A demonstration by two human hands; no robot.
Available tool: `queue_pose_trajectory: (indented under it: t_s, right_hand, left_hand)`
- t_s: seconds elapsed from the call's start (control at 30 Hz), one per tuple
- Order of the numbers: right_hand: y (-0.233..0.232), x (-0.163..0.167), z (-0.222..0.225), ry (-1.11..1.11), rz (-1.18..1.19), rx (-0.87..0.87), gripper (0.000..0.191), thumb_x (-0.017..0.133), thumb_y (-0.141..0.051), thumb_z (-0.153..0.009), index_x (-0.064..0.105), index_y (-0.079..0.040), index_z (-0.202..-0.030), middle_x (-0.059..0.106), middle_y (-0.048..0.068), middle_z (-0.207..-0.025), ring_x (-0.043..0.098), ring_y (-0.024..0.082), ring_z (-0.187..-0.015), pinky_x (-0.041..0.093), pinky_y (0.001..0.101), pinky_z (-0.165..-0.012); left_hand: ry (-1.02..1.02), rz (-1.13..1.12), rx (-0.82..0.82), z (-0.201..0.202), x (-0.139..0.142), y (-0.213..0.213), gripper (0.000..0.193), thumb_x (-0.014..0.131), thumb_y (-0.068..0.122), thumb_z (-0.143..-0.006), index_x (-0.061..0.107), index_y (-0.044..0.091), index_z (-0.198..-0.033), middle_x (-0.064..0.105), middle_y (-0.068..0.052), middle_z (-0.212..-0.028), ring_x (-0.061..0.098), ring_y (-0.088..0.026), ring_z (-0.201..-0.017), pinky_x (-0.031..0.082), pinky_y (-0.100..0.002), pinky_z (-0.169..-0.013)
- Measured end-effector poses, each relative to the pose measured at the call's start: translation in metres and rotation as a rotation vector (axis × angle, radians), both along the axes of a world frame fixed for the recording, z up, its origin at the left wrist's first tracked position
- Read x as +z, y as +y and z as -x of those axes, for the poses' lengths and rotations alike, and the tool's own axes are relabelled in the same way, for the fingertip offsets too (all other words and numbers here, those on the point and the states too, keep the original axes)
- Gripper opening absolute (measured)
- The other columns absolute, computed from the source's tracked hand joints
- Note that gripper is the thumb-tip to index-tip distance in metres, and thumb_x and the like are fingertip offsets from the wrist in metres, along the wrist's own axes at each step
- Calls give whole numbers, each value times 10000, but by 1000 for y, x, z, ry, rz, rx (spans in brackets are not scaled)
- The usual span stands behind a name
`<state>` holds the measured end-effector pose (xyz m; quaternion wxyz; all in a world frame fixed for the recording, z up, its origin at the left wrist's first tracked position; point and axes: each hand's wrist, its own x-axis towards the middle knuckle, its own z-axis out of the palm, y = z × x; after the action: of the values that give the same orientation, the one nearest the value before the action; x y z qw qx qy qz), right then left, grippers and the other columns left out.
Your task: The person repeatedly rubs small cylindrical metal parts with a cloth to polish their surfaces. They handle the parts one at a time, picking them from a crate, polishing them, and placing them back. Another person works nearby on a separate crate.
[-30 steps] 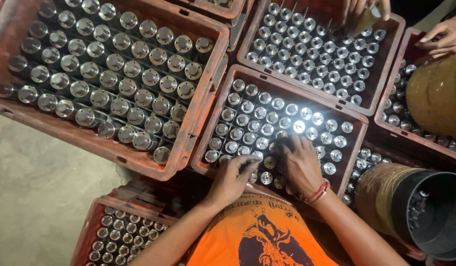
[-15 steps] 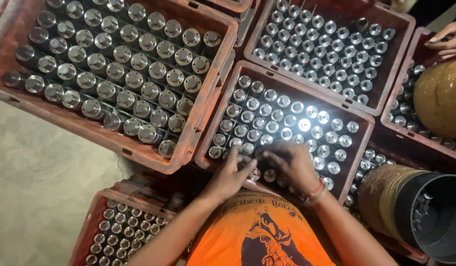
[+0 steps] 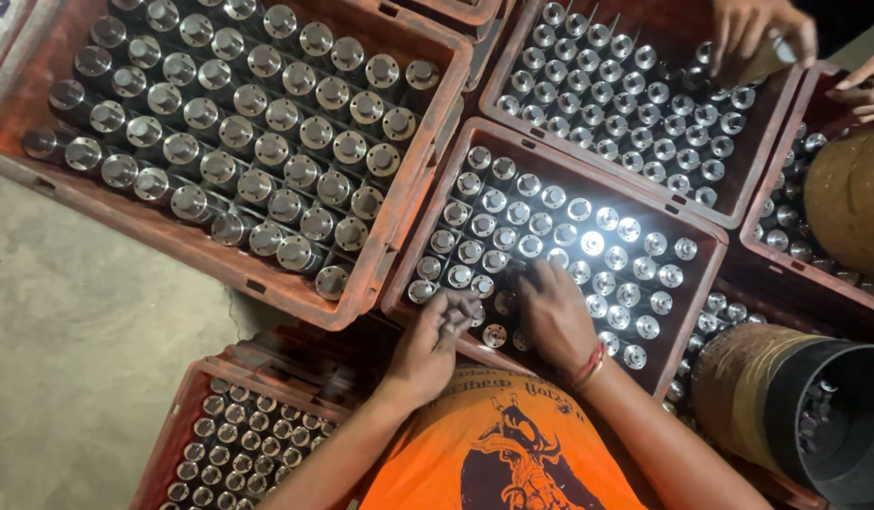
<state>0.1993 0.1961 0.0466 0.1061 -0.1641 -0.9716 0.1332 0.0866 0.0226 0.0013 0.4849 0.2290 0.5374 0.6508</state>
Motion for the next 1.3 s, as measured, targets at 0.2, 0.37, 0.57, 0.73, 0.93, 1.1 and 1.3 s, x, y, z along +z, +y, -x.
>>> queue_pose_trajectory:
  t_s: [0.2, 0.37, 0.57, 0.73, 0.93, 1.1, 1.3]
  right_hand:
    - [-14, 3, -19, -91, 209, -219, 269, 676, -112, -897, 659, 42, -1116, 579, 190, -1012, 559, 339, -871, 487, 456, -762]
    - [-17, 7, -32, 141, 396, -20, 468, 771, -166, -804, 682, -34, -1244, 683, 163, -1082, 676, 326, -926, 551, 395, -778]
    - [-10, 13, -39, 200, 416, 45, 318, 770, -142, -816, 752, -91, -1129, 739, 107, -1099, 735, 298, -967, 583, 365, -805]
    - [-1, 16, -37, 93, 329, -163, 252, 733, -89, -848, 764, -85, -1099, 730, 131, -1013, 708, 330, -864, 569, 401, -748]
    - [2, 18, -34, 71, 355, -276, 252, 627, -48, -892, 754, -89, -1106, 711, 111, -950, 687, 287, -763, 561, 398, -673]
    - [-1, 17, -37, 46, 100, -161, 197, 618, -45, -900, 713, -1, -1067, 669, 155, -1096, 647, 319, -965, 543, 406, -823]
    - [5, 10, -56, -112, -43, -110, 240, 642, -79, -885, 684, 18, -1101, 578, 225, -1240, 605, 371, -1089, 522, 438, -897]
  left_hand:
    - [114, 28, 41, 7, 28, 14, 362, 310, -196, -928, 438, 42, -1169, 438, -220, -1547, 496, -356, -1450, 440, -393, -1167]
    - [152, 63, -59, -6, 38, 26, 468, 356, -142, -933, 352, 94, -1337, 380, -193, -1551, 505, -353, -1426, 456, -353, -1135]
    - [120, -137, -137, -18, 18, 35, 645, 380, -155, -867, 278, 81, -1459, 399, -211, -1487, 351, -360, -1579, 356, -391, -1166]
    - [20, 1, -88, -15, 17, 35, 550, 533, -50, -946, 280, 83, -1416, 402, -152, -1480, 460, -323, -1443, 454, -399, -1111]
    - [37, 45, -55, -2, 29, 25, 487, 536, -17, -947, 324, 77, -1375, 467, -148, -1443, 565, -288, -1363, 511, -382, -1007]
    - [75, 47, -6, 2, 29, 26, 461, 551, -10, -960, 343, 62, -1364, 508, -148, -1385, 597, -269, -1298, 515, -355, -1027]
    - [126, 4, -18, 0, 33, 34, 407, 554, -19, -961, 396, 32, -1333, 522, -135, -1301, 614, -237, -1257, 500, -342, -1043]
